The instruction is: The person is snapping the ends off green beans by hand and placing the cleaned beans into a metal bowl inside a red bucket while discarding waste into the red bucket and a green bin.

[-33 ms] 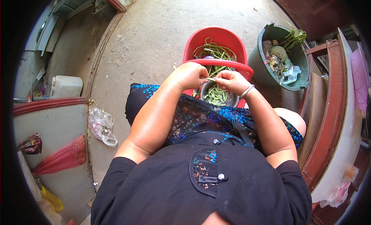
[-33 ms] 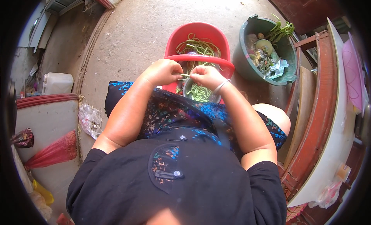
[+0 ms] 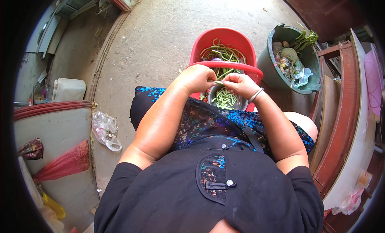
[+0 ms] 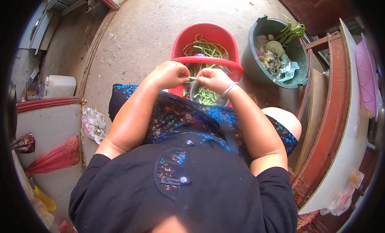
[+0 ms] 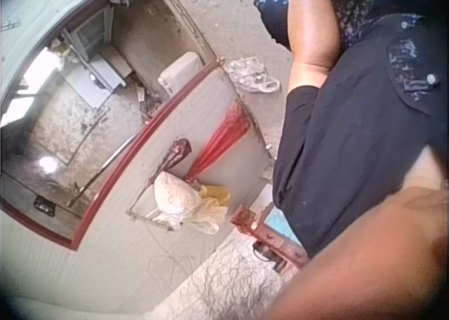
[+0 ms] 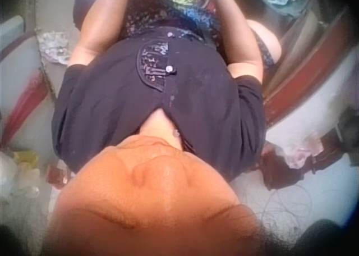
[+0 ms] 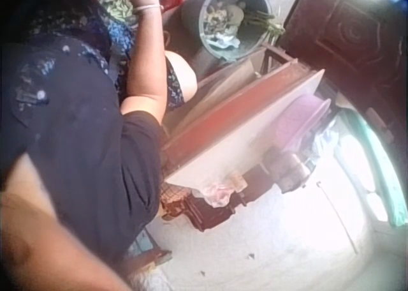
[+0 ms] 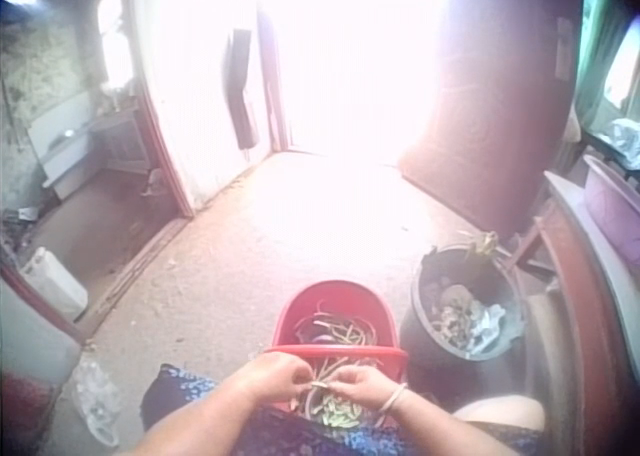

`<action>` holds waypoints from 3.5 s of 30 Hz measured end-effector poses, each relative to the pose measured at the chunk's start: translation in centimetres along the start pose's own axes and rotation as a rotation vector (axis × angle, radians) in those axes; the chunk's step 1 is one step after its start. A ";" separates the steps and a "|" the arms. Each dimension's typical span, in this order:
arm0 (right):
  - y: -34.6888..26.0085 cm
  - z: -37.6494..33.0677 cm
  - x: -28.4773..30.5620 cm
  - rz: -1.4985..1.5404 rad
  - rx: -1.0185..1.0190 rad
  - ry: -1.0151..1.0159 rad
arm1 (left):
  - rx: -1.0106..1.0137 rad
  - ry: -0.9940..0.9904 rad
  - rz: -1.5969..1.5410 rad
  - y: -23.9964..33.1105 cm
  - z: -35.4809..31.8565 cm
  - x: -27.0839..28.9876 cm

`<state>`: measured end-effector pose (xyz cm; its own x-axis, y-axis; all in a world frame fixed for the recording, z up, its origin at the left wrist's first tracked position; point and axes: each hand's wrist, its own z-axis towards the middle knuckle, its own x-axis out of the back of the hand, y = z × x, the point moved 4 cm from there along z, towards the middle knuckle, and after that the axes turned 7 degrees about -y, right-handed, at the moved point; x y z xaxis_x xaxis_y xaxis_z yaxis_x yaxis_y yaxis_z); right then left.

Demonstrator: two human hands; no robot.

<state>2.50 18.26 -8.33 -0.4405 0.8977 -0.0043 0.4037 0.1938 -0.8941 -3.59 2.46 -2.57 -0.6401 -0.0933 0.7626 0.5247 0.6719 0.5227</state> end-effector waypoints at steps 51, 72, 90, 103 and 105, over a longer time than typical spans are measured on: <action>0.4 0.1 0.6 0.370 -0.010 0.076 | -0.167 -0.014 -0.052 1.4 0.2 -0.6; -1.8 -0.3 -0.8 -0.529 0.122 0.278 | 0.021 0.074 0.080 0.3 0.2 0.0; 1.2 0.6 -1.3 0.054 -0.043 -0.108 | 0.034 -0.005 0.123 1.1 0.0 0.1; 1.6 1.3 -1.2 -0.513 0.003 0.397 | -0.036 -0.028 0.151 1.1 0.6 -0.8; 2.3 1.7 -1.4 -0.514 0.004 0.417 | -0.061 -0.027 0.152 1.5 0.6 -1.0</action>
<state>2.64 16.74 -11.11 -0.2288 0.7694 0.5963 0.2216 0.6377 -0.7378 -2.51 3.98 -2.72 -0.5649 0.0260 0.8248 0.6495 0.6305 0.4249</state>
